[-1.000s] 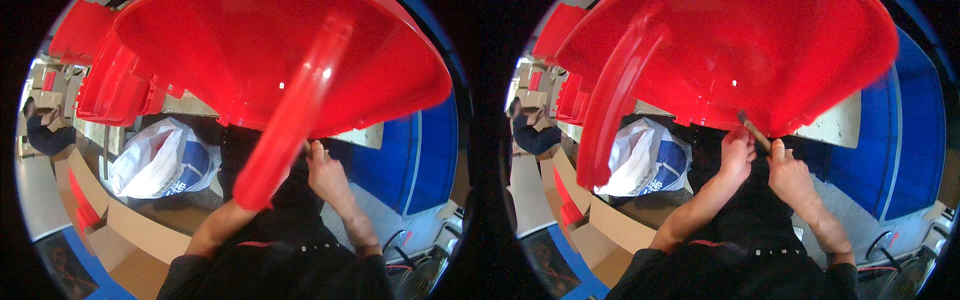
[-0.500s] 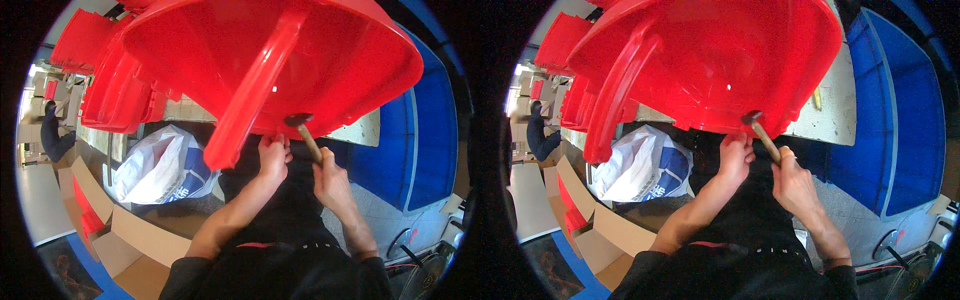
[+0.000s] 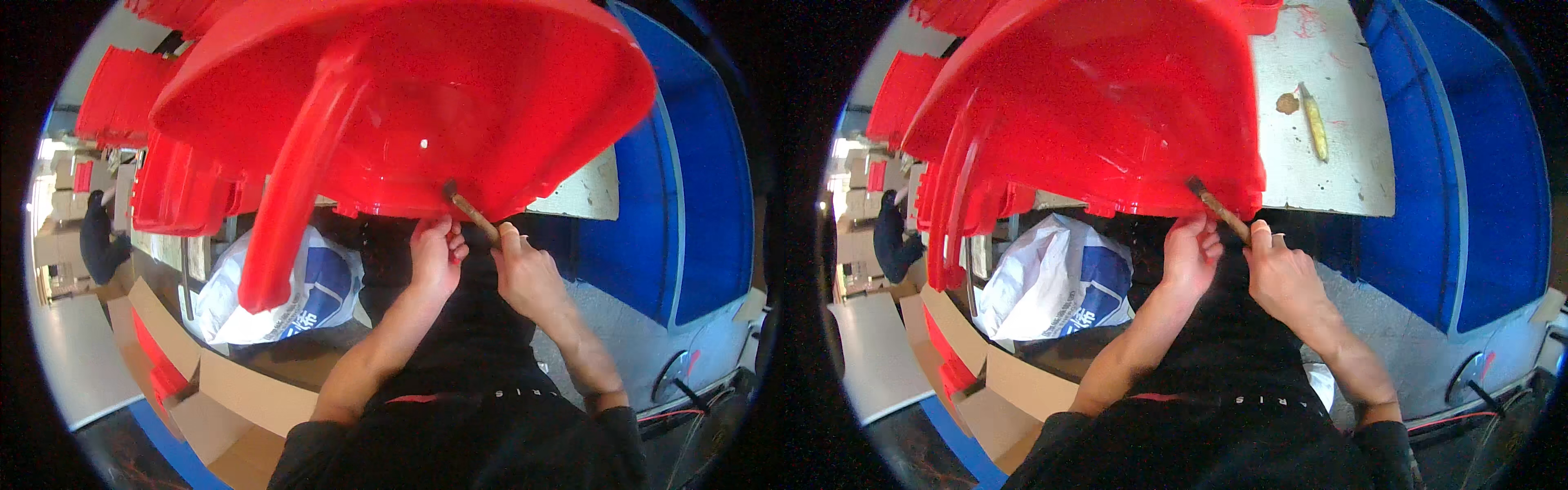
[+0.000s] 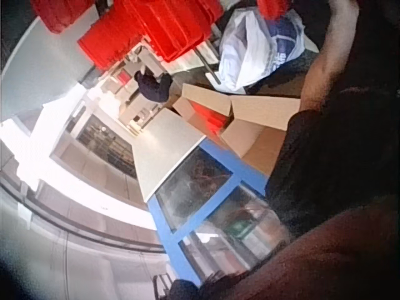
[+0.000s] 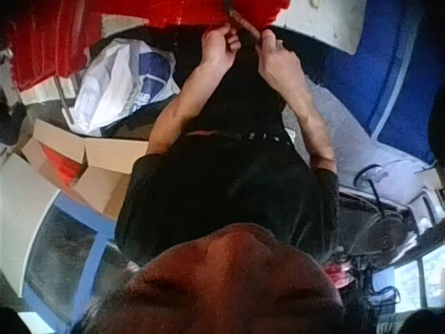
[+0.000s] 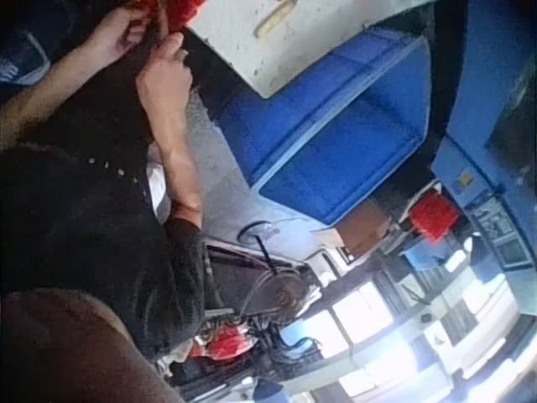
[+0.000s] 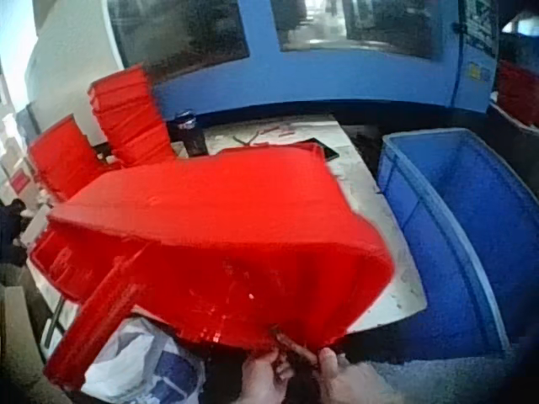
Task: The person repeatedly picks up red plastic containers and uses a hammer and a small metal tool to chip away excess plastic from the rims. The person flips the containers to access different edges and places finished units aside on the table.
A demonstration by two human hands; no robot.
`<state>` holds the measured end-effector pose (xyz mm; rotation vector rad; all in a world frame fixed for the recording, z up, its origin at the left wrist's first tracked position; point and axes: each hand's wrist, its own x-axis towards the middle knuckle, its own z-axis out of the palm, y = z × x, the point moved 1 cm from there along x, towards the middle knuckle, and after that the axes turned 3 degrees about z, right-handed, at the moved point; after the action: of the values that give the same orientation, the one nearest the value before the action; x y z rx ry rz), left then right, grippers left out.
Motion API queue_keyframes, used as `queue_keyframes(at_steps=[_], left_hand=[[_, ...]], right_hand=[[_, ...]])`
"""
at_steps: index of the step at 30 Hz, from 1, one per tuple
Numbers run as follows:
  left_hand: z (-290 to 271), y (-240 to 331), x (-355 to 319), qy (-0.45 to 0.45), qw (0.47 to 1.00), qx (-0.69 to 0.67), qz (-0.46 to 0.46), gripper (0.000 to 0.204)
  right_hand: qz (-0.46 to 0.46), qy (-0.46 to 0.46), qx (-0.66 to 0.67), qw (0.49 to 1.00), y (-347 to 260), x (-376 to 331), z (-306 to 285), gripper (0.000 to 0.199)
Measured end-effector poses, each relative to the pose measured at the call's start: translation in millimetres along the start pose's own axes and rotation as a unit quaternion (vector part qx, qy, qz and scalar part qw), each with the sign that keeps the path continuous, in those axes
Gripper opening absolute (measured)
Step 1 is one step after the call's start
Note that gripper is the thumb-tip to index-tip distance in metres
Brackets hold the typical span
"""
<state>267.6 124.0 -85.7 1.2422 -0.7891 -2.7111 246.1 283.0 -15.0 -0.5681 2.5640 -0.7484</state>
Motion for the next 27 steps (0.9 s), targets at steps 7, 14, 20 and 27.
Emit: queue_keyframes(at_steps=[7,14,20,27], left_hand=[[-13,24,9,-0.046,0.990,0.056,-0.124,0.021],[-10,25,-6,-0.048,0.990,0.078,-0.109,0.024],[-1,36,-27,-0.089,0.990,0.032,-0.104,0.021],[24,33,-51,-0.077,0.986,-0.007,-0.146,0.038]], right_hand=[[-0.243,0.185,0.247,0.920,40,-68,-65,0.045],[0.057,0.393,-0.079,0.914,130,57,-57,0.030],[0.044,0.321,-0.150,0.934,99,61,-70,0.035],[-0.260,0.133,0.125,0.948,-26,50,-61,0.037]])
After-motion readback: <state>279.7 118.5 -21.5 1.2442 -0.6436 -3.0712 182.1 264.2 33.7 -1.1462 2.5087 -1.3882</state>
